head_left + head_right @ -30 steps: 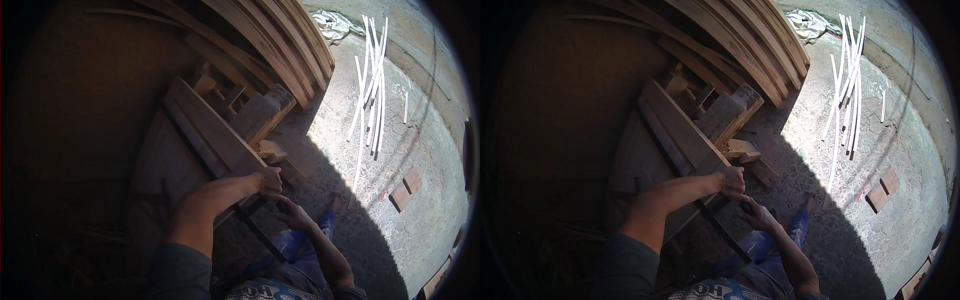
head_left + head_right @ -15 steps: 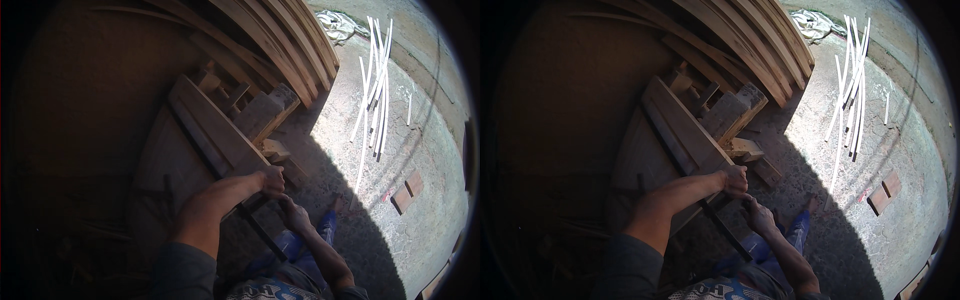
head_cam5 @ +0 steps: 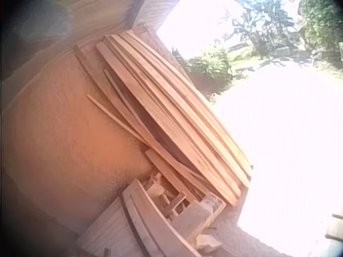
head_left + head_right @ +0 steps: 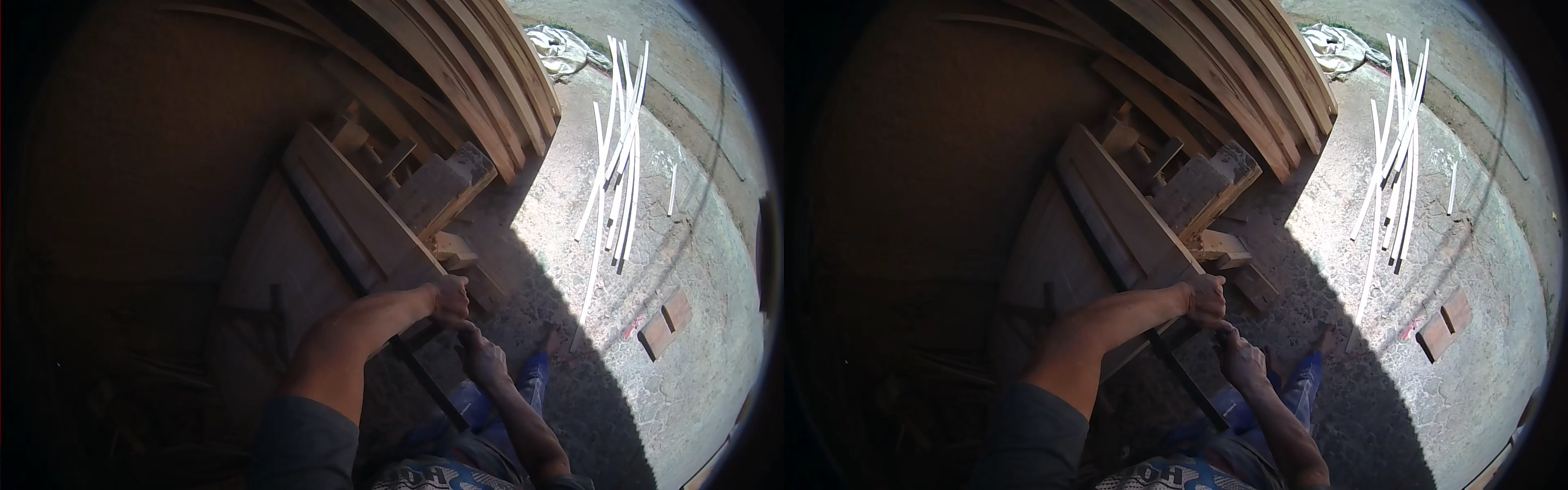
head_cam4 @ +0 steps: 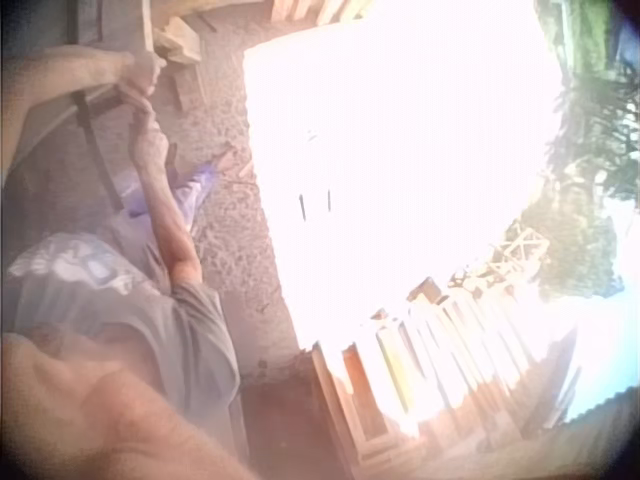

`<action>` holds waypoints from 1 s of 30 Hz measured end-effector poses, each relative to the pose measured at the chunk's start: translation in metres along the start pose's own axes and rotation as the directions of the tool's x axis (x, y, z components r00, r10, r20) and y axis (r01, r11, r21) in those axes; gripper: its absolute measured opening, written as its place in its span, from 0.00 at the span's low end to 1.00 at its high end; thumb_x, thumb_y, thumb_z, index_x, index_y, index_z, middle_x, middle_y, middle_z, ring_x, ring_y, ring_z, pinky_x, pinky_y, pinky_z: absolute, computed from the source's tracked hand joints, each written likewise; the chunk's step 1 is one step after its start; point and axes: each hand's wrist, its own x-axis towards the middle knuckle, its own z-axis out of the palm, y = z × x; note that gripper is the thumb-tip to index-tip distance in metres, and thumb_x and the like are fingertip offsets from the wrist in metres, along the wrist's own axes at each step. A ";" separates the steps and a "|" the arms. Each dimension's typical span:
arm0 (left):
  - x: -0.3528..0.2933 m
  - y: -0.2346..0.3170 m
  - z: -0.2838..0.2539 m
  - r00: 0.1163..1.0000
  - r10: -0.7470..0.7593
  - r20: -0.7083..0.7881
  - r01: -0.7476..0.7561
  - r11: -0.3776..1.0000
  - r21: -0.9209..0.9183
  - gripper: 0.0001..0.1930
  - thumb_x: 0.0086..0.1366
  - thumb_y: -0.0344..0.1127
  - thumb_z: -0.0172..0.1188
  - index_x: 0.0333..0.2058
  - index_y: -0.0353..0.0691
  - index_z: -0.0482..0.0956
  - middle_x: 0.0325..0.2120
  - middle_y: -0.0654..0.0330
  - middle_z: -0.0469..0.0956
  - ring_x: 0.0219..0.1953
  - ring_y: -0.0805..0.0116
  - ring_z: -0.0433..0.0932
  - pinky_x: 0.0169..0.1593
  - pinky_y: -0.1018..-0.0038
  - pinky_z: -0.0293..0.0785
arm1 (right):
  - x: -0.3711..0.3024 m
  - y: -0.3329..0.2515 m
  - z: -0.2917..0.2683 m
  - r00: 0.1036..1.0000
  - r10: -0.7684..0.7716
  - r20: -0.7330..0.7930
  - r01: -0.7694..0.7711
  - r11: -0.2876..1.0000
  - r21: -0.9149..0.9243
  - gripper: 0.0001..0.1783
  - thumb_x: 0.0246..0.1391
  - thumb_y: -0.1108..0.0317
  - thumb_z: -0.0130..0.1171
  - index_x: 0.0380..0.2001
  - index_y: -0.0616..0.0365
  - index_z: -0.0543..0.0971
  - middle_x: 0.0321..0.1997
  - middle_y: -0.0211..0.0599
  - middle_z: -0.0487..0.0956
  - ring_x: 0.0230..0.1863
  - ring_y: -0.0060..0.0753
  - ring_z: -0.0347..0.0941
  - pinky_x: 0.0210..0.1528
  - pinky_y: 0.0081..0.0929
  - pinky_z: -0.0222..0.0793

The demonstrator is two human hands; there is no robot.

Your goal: The person aligns a wooden plank onto a door frame, positions a long bar clamp across the door assembly, and rotates the clamp handle to tighten the fit.

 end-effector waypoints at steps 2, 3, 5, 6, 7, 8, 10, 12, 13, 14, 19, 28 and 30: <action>0.001 0.001 0.001 1.000 -0.010 0.001 0.010 1.000 0.001 0.36 0.70 0.63 0.35 0.21 0.46 0.84 0.21 0.58 0.83 0.27 0.61 0.81 0.45 0.63 0.63 | 0.002 0.007 0.003 0.999 -0.043 0.005 0.043 0.999 0.027 0.29 0.58 0.62 0.60 0.60 0.41 0.61 0.43 0.47 0.83 0.43 0.59 0.79 0.44 0.53 0.73; 0.001 0.001 0.005 1.000 -0.013 0.001 0.013 1.000 -0.001 0.35 0.70 0.63 0.35 0.21 0.47 0.84 0.21 0.58 0.83 0.28 0.62 0.81 0.45 0.63 0.63 | 0.003 0.008 0.004 0.998 -0.068 0.009 0.068 0.997 0.042 0.29 0.58 0.63 0.60 0.60 0.41 0.61 0.43 0.46 0.83 0.43 0.59 0.79 0.44 0.53 0.73; 0.002 0.001 0.013 1.000 -0.020 0.001 0.020 1.000 -0.005 0.35 0.70 0.63 0.36 0.21 0.47 0.85 0.22 0.58 0.83 0.29 0.62 0.82 0.46 0.63 0.64 | 0.003 0.008 0.006 0.998 -0.041 0.038 0.039 0.998 0.056 0.30 0.57 0.63 0.61 0.60 0.42 0.62 0.43 0.47 0.83 0.45 0.59 0.79 0.46 0.51 0.73; 0.002 0.000 0.011 1.000 -0.016 0.004 0.016 1.000 -0.008 0.35 0.70 0.63 0.36 0.22 0.47 0.85 0.22 0.57 0.83 0.29 0.62 0.82 0.47 0.63 0.64 | 0.004 0.009 0.006 0.999 -0.023 0.049 0.020 0.998 0.062 0.30 0.57 0.63 0.61 0.60 0.42 0.62 0.43 0.48 0.82 0.46 0.59 0.78 0.47 0.50 0.73; 0.002 0.000 0.007 1.000 -0.012 0.007 0.012 1.000 -0.012 0.34 0.70 0.62 0.36 0.22 0.47 0.85 0.22 0.57 0.83 0.29 0.62 0.82 0.47 0.63 0.64 | 0.005 0.011 0.006 0.997 -0.055 0.051 0.048 0.992 0.117 0.30 0.57 0.61 0.61 0.61 0.43 0.62 0.44 0.50 0.82 0.46 0.60 0.78 0.47 0.52 0.73; 0.002 -0.001 0.004 1.000 -0.008 0.011 0.008 1.000 -0.015 0.34 0.70 0.62 0.36 0.22 0.47 0.85 0.23 0.57 0.83 0.30 0.62 0.82 0.47 0.63 0.64 | 0.008 0.014 0.005 0.995 -0.087 0.051 0.077 0.982 0.172 0.31 0.57 0.59 0.60 0.61 0.43 0.62 0.45 0.52 0.82 0.47 0.61 0.78 0.48 0.53 0.72; 0.003 0.000 0.009 1.000 -0.020 0.015 0.020 1.000 0.013 0.34 0.70 0.61 0.36 0.23 0.46 0.85 0.23 0.57 0.83 0.30 0.61 0.82 0.48 0.63 0.64 | 0.010 0.016 0.002 0.989 -0.133 0.061 0.114 0.964 0.241 0.31 0.57 0.57 0.60 0.62 0.44 0.62 0.46 0.54 0.81 0.48 0.62 0.77 0.49 0.54 0.72; 0.003 0.000 0.008 0.999 -0.025 0.023 0.024 1.000 0.020 0.34 0.70 0.61 0.36 0.23 0.46 0.85 0.23 0.57 0.83 0.30 0.61 0.82 0.48 0.63 0.64 | 0.013 0.016 -0.002 0.984 -0.163 0.073 0.138 0.952 0.273 0.32 0.56 0.57 0.61 0.62 0.44 0.62 0.47 0.54 0.81 0.49 0.62 0.76 0.50 0.53 0.72; 0.004 0.000 0.005 0.999 -0.023 0.028 0.023 1.000 0.013 0.34 0.70 0.60 0.36 0.23 0.46 0.85 0.23 0.57 0.83 0.30 0.61 0.82 0.47 0.63 0.64 | 0.012 0.017 -0.003 0.984 -0.160 0.076 0.134 0.953 0.272 0.32 0.57 0.57 0.61 0.62 0.44 0.62 0.46 0.54 0.81 0.48 0.62 0.77 0.49 0.53 0.72; 0.004 -0.001 0.002 0.999 -0.021 0.033 0.021 1.000 0.008 0.33 0.70 0.60 0.36 0.23 0.46 0.85 0.23 0.57 0.83 0.30 0.61 0.82 0.47 0.63 0.65 | 0.011 0.018 -0.003 0.985 -0.156 0.077 0.129 0.954 0.271 0.32 0.57 0.57 0.60 0.62 0.44 0.61 0.46 0.54 0.81 0.48 0.62 0.77 0.49 0.54 0.72; 0.001 0.001 0.008 1.000 -0.021 0.001 0.021 1.000 0.006 0.33 0.70 0.60 0.36 0.22 0.47 0.85 0.22 0.58 0.83 0.29 0.61 0.82 0.46 0.63 0.65 | 0.001 0.004 0.004 0.999 -0.042 0.033 0.040 0.997 0.063 0.30 0.57 0.60 0.60 0.60 0.43 0.60 0.44 0.50 0.82 0.46 0.61 0.77 0.46 0.51 0.72; -0.001 0.000 -0.005 1.000 -0.007 -0.011 0.007 1.000 -0.010 0.34 0.71 0.60 0.36 0.22 0.47 0.85 0.22 0.59 0.83 0.28 0.62 0.82 0.45 0.63 0.65 | 0.024 0.045 0.012 0.965 -0.172 0.198 0.069 0.894 0.442 0.23 0.56 0.60 0.63 0.51 0.56 0.69 0.34 0.48 0.82 0.36 0.60 0.81 0.37 0.53 0.73; -0.001 0.000 -0.008 1.000 -0.006 0.005 0.006 1.000 -0.011 0.34 0.71 0.60 0.35 0.22 0.47 0.85 0.22 0.59 0.83 0.28 0.62 0.82 0.45 0.63 0.65 | 0.041 0.058 0.007 0.829 -0.160 0.535 -0.288 0.699 0.654 0.27 0.54 0.57 0.65 0.52 0.58 0.69 0.34 0.51 0.82 0.38 0.62 0.80 0.38 0.53 0.73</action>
